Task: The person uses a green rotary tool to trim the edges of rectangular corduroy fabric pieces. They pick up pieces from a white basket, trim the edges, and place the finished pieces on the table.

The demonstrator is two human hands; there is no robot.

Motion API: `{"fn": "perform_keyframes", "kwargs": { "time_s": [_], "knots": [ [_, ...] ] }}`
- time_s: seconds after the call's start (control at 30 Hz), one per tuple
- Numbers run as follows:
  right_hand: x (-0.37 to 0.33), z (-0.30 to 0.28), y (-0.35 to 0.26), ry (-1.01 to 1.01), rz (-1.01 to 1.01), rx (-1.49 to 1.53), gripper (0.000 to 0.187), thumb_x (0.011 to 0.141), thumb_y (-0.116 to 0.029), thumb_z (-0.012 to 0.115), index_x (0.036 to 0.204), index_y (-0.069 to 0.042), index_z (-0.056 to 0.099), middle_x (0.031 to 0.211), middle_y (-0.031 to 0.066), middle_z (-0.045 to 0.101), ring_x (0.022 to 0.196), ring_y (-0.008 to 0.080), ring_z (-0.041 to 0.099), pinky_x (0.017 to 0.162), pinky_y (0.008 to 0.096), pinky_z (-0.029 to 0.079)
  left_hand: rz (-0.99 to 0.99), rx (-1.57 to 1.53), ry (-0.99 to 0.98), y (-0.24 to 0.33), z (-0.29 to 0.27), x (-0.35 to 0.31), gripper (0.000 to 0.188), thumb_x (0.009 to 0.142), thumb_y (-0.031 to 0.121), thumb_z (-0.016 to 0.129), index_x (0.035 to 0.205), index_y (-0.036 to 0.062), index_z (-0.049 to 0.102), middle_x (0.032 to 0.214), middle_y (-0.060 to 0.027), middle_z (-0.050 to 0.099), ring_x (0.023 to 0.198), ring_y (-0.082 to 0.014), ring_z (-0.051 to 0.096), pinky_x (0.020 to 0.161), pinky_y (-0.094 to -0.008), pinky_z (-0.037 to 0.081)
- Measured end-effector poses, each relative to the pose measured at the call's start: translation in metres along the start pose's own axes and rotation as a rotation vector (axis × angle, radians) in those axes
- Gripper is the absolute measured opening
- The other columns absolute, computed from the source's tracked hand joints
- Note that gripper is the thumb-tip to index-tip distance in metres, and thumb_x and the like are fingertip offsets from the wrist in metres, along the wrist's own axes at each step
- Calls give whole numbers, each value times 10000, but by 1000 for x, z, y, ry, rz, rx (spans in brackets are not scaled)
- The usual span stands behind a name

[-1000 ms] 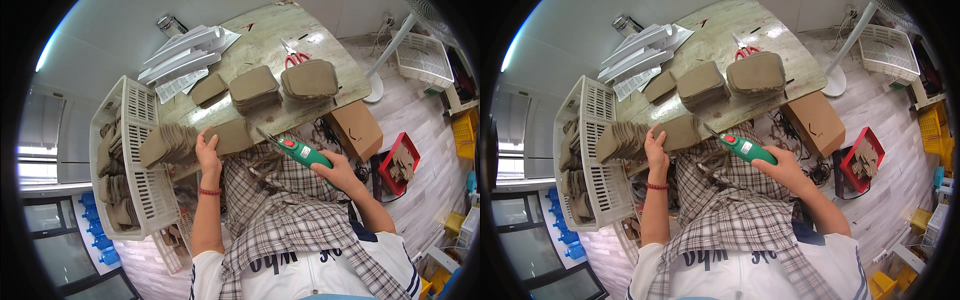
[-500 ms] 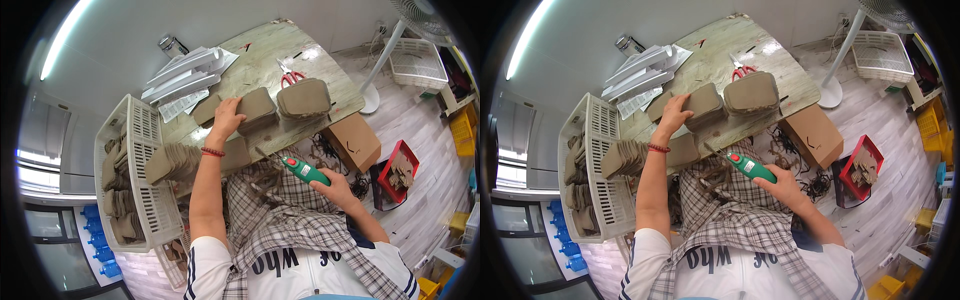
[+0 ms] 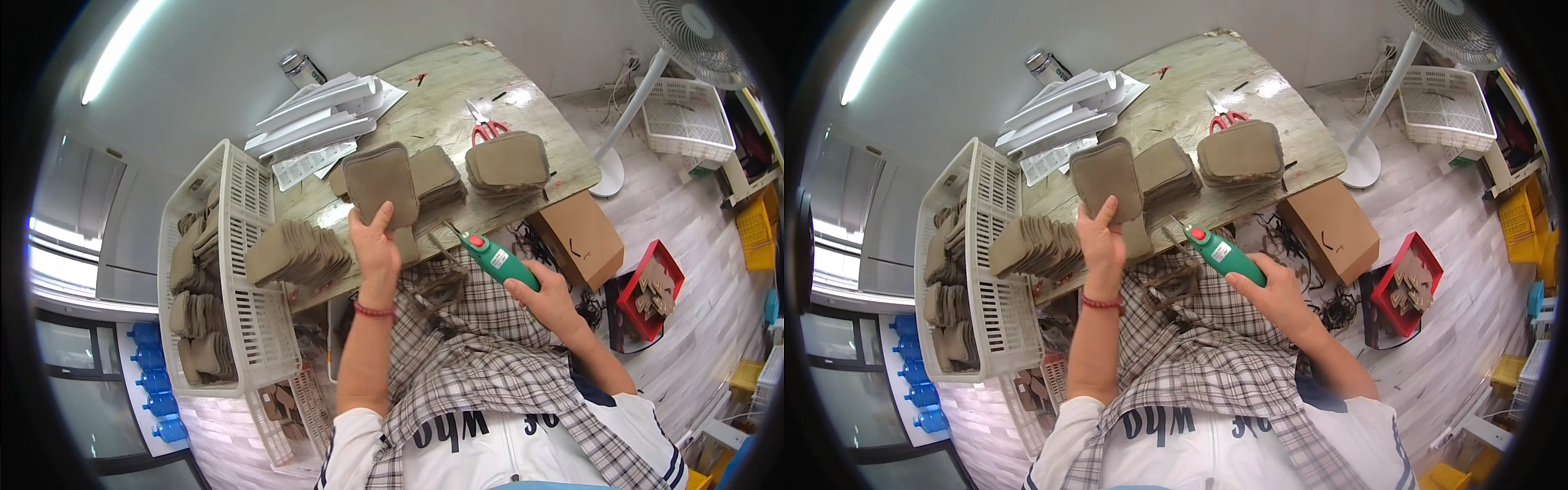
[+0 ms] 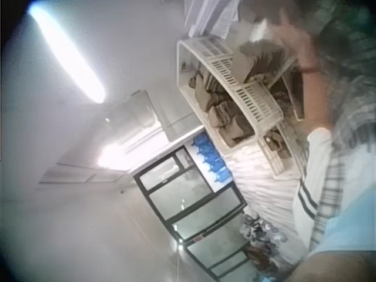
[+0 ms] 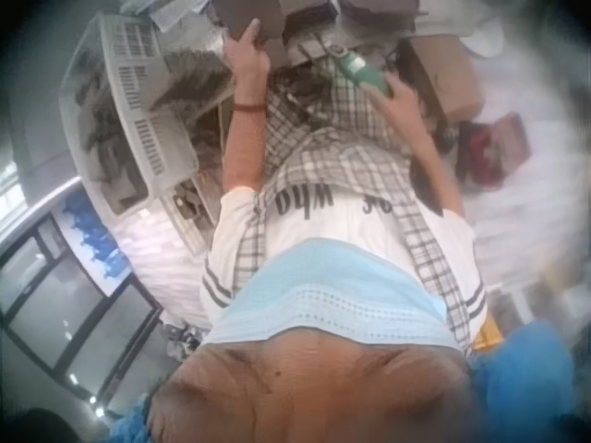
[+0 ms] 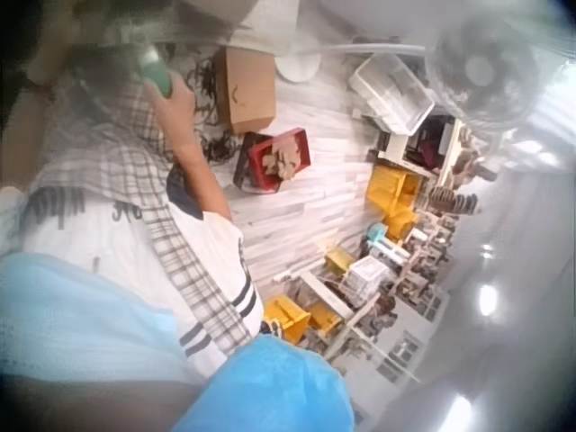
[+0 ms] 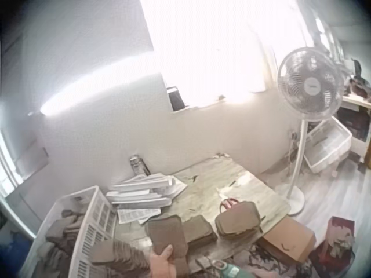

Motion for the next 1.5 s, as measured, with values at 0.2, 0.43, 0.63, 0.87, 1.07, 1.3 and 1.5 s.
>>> {"fn": "perform_keyframes", "kwargs": {
  "time_s": [0.2,0.43,0.63,0.87,1.07,1.3,1.5],
  "knots": [
    [7,17,-22,-9,21,58,367,871,-281,704,1077,13,628,709,23,612,625,71,561,565,245,451,1,-359,118,-19,6,-34,405,852,-88,626,1220,15,490,1185,-94,597,1062,-224,595,942,-370,510],
    [5,27,-27,3,-19,75,352,874,-263,704,1073,16,625,697,13,602,599,64,542,542,244,443,-7,-436,138,-20,11,-41,421,857,-94,614,1238,32,486,1192,-86,593,1070,-218,595,950,-367,510],
    [7,28,-33,21,-8,115,339,875,-255,701,1068,15,628,698,13,604,590,65,542,533,240,442,-48,-415,115,-29,14,-50,432,858,-99,609,1247,37,480,1188,-83,593,1060,-214,600,928,-350,522],
    [7,26,-43,7,3,99,279,915,-214,651,1039,30,597,729,6,566,617,60,518,565,221,441,-94,-392,97,-32,22,-63,432,862,-101,601,1253,24,467,1189,-96,589,1063,-217,600,937,-349,522],
    [10,22,-42,41,-15,107,300,901,-234,669,1045,22,611,717,6,576,602,59,526,547,223,442,-144,-367,50,-38,25,-75,428,878,-85,581,1274,25,463,1197,-98,591,1101,-223,588,987,-366,488],
    [14,18,-44,74,-21,137,349,873,-283,706,1057,6,635,695,3,589,583,56,532,536,227,445,-249,-354,40,-43,26,-90,478,855,-104,600,1286,35,445,1203,-101,583,1073,-208,600,936,-342,518],
    [14,9,-46,25,-8,161,345,881,-266,699,1069,14,624,729,2,595,612,52,534,562,221,452,-313,-283,-13,-44,16,-97,453,834,-129,595,1244,29,487,1155,-95,618,1012,-200,635,876,-330,550]
  ]
}}
Point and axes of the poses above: each hand's wrist, its own x-axis towards the middle knuckle, its own z-axis out of the palm, y = z × x, the point moved 4 cm from there along x, towards the middle knuckle
